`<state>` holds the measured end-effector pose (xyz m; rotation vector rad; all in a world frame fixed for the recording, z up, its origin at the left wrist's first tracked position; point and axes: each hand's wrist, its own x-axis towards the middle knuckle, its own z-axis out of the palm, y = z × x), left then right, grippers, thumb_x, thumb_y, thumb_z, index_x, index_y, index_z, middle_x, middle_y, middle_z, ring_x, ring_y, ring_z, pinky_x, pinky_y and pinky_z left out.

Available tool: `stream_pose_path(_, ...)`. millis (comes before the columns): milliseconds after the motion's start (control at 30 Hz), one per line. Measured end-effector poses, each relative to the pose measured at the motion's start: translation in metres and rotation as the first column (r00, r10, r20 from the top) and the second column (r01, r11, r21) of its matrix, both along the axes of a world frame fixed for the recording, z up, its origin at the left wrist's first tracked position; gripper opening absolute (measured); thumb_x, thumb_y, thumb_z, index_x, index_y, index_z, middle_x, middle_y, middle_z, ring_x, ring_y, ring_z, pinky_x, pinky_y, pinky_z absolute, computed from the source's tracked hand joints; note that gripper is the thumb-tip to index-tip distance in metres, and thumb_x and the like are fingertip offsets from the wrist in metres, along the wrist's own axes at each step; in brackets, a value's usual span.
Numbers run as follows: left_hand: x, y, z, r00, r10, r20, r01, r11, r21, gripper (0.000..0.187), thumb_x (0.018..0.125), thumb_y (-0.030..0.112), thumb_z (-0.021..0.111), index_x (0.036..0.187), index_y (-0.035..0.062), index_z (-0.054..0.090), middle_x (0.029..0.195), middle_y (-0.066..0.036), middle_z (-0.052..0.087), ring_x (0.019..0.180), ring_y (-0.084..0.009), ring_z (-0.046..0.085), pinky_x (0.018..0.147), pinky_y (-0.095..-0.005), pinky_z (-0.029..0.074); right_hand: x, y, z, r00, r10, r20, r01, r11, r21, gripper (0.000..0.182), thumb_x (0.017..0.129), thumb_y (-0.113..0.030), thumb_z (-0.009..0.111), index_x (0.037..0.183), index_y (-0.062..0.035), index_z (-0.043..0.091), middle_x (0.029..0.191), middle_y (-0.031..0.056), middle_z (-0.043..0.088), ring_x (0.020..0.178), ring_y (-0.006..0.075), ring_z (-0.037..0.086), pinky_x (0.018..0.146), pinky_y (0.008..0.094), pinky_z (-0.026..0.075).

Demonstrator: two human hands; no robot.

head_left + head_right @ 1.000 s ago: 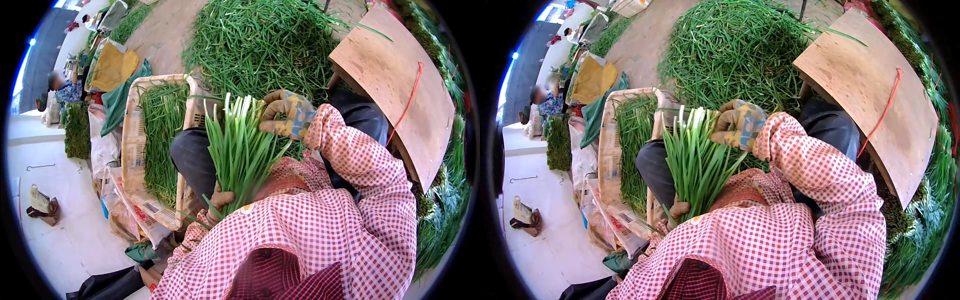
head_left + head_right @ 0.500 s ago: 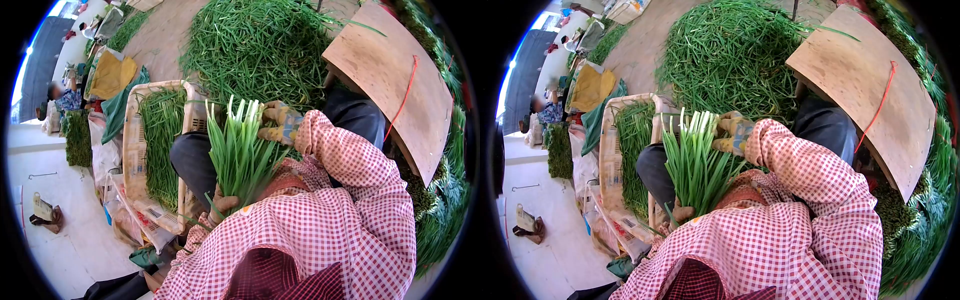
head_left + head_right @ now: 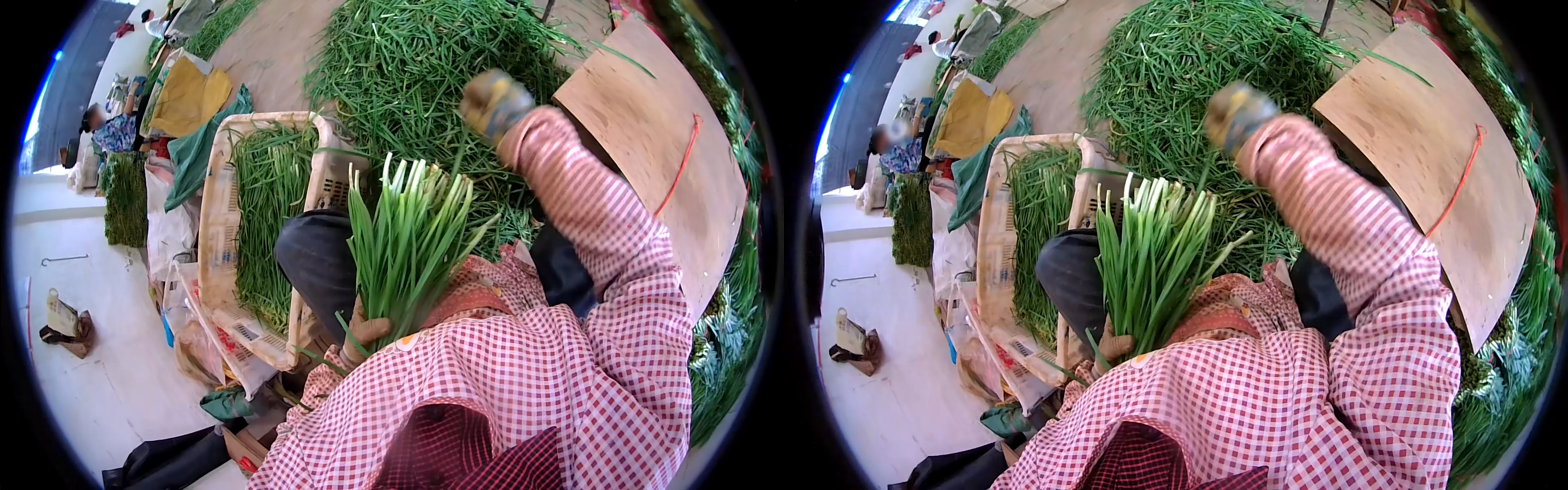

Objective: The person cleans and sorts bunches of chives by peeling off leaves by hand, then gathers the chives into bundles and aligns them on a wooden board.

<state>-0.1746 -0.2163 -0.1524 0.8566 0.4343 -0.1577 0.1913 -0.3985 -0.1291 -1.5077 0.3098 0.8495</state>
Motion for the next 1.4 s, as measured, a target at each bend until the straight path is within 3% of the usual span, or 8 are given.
stream_pose_path(133,0.001,0.001,-0.002,1.000,-0.006,0.027,0.007,0.999,-0.041,0.084,0.068,0.004,0.075,0.141,0.0048,0.032,0.132,-0.015,0.050,0.117,-0.0300,0.052,0.100,-0.0437,0.043,0.045,-0.077,0.013,0.437,0.296,0.849,0.471,0.729,-0.496,0.016,0.085,-0.012,0.064,0.101,-0.0087,0.064,0.099,0.0134,0.065,0.088,0.0243,0.063,0.078,0.0356,0.054)
stream_pose_path(300,0.011,-0.005,0.004,1.000,-0.016,0.016,0.017,0.997,-0.072,0.083,0.068,0.002,0.074,0.140,0.0062,0.034,0.132,-0.014,0.050,0.120,-0.0293,0.051,0.101,-0.0432,0.041,-0.053,-0.043,0.018,0.061,0.597,0.800,-0.386,0.753,-0.532,0.036,0.081,-0.037,0.070,0.104,-0.0112,0.064,0.127,0.0209,0.050,0.112,0.0355,0.053,0.093,0.0452,0.047)
stream_pose_path(467,0.006,-0.007,0.003,1.000,0.021,0.002,-0.021,1.000,-0.023,0.086,0.067,0.000,0.075,0.141,0.0089,0.033,0.133,-0.014,0.049,0.121,-0.0290,0.049,0.102,-0.0430,0.040,-0.080,-0.020,-0.025,0.143,0.500,0.854,-0.523,0.771,-0.363,0.051,0.073,-0.043,0.077,0.104,-0.0058,0.064,0.117,0.0192,0.054,0.105,0.0311,0.056,0.087,0.0422,0.048)
stream_pose_path(533,0.009,-0.009,0.006,1.000,0.026,-0.010,-0.026,1.000,-0.009,0.087,0.066,0.000,0.076,0.142,0.0097,0.033,0.133,-0.014,0.049,0.122,-0.0289,0.049,0.102,-0.0429,0.040,-0.087,-0.018,-0.020,0.557,0.506,0.659,-0.562,0.814,-0.150,0.056,0.070,-0.042,0.079,0.105,-0.0009,0.063,0.109,0.0157,0.056,0.096,0.0274,0.059,0.083,0.0389,0.049)
stream_pose_path(1000,0.003,0.002,0.000,0.999,-0.030,-0.018,0.031,0.997,0.066,0.089,0.065,0.009,0.081,0.141,0.0074,0.035,0.131,-0.013,0.052,0.120,-0.0287,0.050,0.100,-0.0431,0.041,-0.088,0.001,-0.027,0.163,0.738,0.655,-0.440,0.649,-0.621,0.027,0.088,-0.022,0.059,0.103,0.0002,0.063,0.102,0.0136,0.057,0.093,0.0262,0.058,0.081,0.0355,0.050)
stream_pose_path(1167,-0.007,0.016,-0.003,0.996,-0.011,-0.092,0.011,1.000,0.000,0.088,0.065,0.009,0.081,0.140,0.0063,0.036,0.130,-0.014,0.053,0.116,-0.0292,0.053,0.098,-0.0425,0.044,-0.031,-0.003,-0.001,0.758,0.484,0.437,-0.337,0.864,-0.374,0.021,0.089,-0.021,0.057,0.099,-0.0037,0.063,0.106,0.0150,0.058,0.097,0.0272,0.059,0.083,0.0389,0.051)
stream_pose_path(1300,-0.013,0.027,0.003,0.993,-0.016,-0.119,0.002,0.993,-0.116,0.087,0.065,0.009,0.081,0.139,0.0057,0.036,0.129,-0.014,0.053,0.115,-0.0292,0.054,0.098,-0.0423,0.045,-0.009,-0.059,-0.019,0.570,0.619,0.540,0.011,0.652,-0.758,0.027,0.089,-0.021,0.058,0.107,-0.0015,0.062,0.118,0.0174,0.057,0.103,0.0268,0.059,0.084,0.0365,0.051)
stream_pose_path(1400,-0.015,0.028,0.005,0.993,-0.022,-0.118,0.003,0.988,-0.156,0.086,0.065,0.009,0.081,0.139,0.0052,0.036,0.128,-0.015,0.053,0.114,-0.0292,0.055,0.097,-0.0421,0.045,-0.050,-0.081,-0.024,0.558,0.684,0.471,-0.455,0.726,-0.516,0.041,0.085,-0.028,0.064,0.116,-0.0016,0.059,0.129,0.0202,0.051,0.116,0.0317,0.053,0.091,0.0374,0.046)
